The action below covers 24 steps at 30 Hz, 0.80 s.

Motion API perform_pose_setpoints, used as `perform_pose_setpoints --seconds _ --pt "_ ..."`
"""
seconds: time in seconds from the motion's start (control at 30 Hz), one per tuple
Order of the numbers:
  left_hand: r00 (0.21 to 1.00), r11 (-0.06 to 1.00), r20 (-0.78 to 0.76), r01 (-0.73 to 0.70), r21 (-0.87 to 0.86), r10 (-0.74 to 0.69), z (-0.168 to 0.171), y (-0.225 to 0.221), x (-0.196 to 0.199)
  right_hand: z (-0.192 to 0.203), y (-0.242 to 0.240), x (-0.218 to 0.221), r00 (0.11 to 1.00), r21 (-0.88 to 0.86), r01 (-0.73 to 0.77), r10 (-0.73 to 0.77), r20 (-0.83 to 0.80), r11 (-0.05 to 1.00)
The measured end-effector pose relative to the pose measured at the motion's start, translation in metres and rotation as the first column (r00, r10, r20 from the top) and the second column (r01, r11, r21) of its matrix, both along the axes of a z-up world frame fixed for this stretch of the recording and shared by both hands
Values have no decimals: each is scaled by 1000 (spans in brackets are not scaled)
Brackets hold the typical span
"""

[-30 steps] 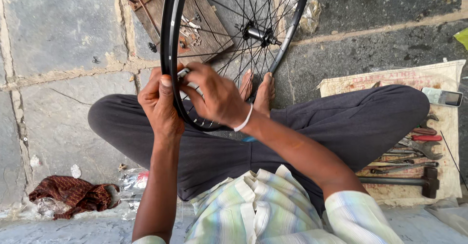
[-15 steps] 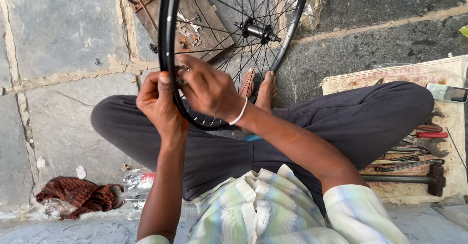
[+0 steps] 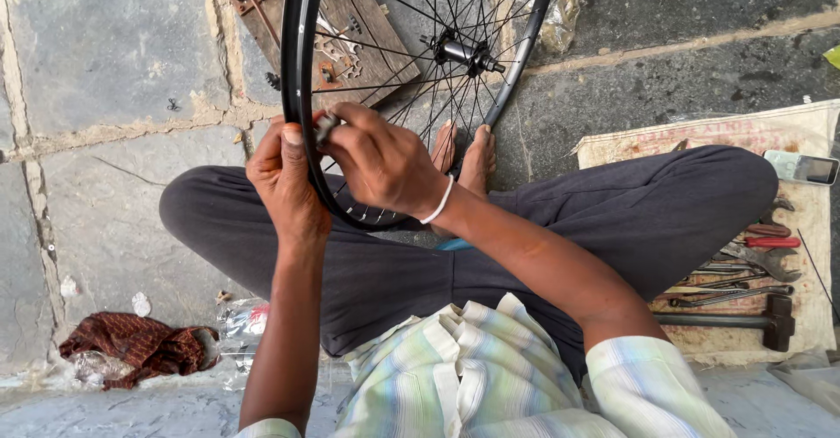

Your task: The person places small silver components into the holes of a bicycle rim by hand and then tightens them using a tool while sitting on the floor.

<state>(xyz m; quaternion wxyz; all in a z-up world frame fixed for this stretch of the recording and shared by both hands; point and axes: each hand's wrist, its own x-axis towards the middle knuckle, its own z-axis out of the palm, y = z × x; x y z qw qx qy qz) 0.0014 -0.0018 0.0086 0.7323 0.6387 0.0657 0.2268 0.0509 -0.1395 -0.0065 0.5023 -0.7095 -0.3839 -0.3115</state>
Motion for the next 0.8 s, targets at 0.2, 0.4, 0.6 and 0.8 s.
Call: perform_pose_setpoints --seconds 0.2,0.4,0.6,0.8 --pt "998 997 27 -61 40 60 5 -7 1 2 2 2 996 10 74 -75 55 997" --pt "1000 1000 -15 13 -28 -13 2 -2 0 -3 4 7 995 -20 -3 1 -96 1000" --pt "999 1000 37 23 21 -24 -4 3 1 -5 0 -3 996 25 77 -78 38 997" --pt "997 998 -58 -48 -43 45 -6 1 2 -10 8 10 998 -51 -8 4 -69 999"
